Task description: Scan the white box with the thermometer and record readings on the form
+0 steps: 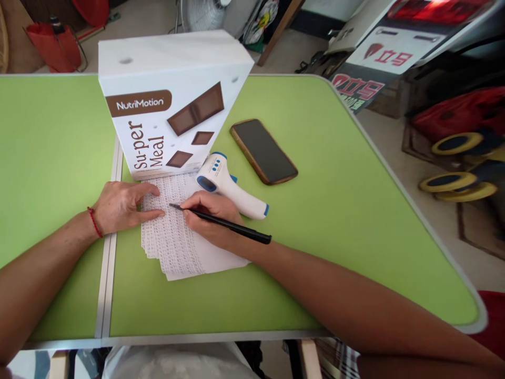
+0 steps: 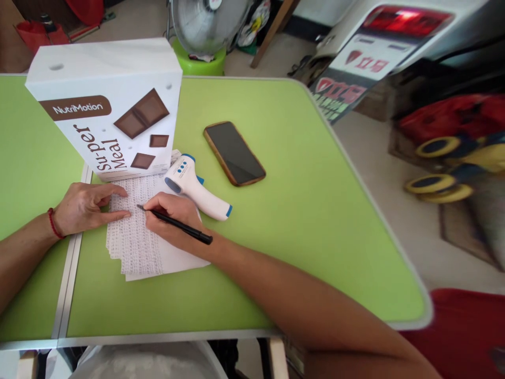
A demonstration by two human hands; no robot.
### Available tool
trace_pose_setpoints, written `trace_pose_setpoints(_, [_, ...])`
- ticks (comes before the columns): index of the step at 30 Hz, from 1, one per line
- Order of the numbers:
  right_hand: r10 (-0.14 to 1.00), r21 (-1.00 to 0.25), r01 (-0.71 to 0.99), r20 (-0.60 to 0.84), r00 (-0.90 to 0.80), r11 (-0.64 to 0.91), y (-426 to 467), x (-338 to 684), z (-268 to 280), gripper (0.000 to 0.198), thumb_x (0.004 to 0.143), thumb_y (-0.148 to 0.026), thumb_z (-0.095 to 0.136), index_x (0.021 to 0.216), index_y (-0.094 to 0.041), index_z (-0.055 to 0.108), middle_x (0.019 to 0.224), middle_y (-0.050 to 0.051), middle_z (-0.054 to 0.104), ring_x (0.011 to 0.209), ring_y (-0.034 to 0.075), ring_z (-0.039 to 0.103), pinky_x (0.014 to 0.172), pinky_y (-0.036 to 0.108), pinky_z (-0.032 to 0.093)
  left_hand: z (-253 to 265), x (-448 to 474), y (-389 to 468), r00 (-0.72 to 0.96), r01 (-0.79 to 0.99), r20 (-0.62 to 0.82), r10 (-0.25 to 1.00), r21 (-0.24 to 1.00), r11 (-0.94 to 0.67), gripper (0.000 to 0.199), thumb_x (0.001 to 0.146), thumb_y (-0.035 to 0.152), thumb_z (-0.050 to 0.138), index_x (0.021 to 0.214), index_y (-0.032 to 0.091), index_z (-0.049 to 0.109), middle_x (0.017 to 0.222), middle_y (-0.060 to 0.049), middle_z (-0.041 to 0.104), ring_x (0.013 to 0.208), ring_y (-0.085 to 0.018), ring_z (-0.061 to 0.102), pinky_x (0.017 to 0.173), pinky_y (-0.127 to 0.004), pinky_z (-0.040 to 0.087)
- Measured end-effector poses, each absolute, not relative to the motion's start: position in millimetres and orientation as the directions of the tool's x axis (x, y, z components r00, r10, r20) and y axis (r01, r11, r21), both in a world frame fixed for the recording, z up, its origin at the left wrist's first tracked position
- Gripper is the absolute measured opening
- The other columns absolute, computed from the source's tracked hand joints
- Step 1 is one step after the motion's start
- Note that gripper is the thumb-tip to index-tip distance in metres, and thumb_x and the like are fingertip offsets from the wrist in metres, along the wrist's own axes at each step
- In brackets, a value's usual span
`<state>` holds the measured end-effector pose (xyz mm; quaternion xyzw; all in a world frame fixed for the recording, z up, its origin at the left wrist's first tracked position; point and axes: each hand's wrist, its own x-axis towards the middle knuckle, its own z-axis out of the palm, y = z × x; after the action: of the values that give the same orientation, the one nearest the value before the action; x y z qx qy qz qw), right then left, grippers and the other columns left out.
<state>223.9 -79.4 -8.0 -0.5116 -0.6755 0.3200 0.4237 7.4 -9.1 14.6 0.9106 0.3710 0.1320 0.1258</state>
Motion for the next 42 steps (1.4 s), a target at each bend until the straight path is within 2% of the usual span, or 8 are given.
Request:
trace_pose_setpoints(14, [0.959, -0.884, 0.373, 0.253, -0.125, 0.282, -79.4, 223.4, -6.5, 0.009, 0.076, -0.018, 0.056, 0.075, -0.020, 0.066, 0.067, -0.002, 0.069, 0.055, 0.009, 0.057, 0.051, 0.021, 0.044, 14.5, 7.1, -8.9, 0.691, 0.641, 0.147, 0.708, 0.327, -0.694, 0.037, 0.079, 0.051, 0.070, 0.096, 0.019, 0.071, 0.052, 0.004, 0.057, 0.046, -0.009, 0.047, 0.049, -0.022, 0.033])
trace_pose_setpoints(22, [0.943, -0.851, 0.408, 0.314, -0.107, 0.330, -78.9, 224.3, -8.4, 0.009, 0.077, -0.016, 0.056, 0.076, -0.019, 0.065, 0.066, -0.002, 0.068, 0.054, 0.008, 0.057, 0.050, 0.020, 0.043, 13.7, 7.2, -8.4, 0.693, 0.630, 0.167, 0.701, 0.331, -0.702, 0.037, 0.078, 0.050, 0.072, 0.096, 0.018, 0.072, 0.052, 0.005, 0.056, 0.046, -0.009, 0.048, 0.049, -0.022, 0.034])
trace_pose_setpoints(42, [0.947, -0.845, 0.433, 0.309, -0.084, 0.314, -80.2, 225.5, -8.6, 0.009, 0.075, -0.015, 0.055, 0.073, -0.019, 0.063, 0.063, -0.002, 0.066, 0.053, 0.009, 0.056, 0.050, 0.021, 0.042, 13.3, 8.1, -8.3, 0.692, 0.633, 0.161, 0.704, 0.333, -0.699, 0.037, 0.078, 0.050, 0.072, 0.096, 0.018, 0.072, 0.053, 0.005, 0.058, 0.045, -0.008, 0.048, 0.048, -0.022, 0.033])
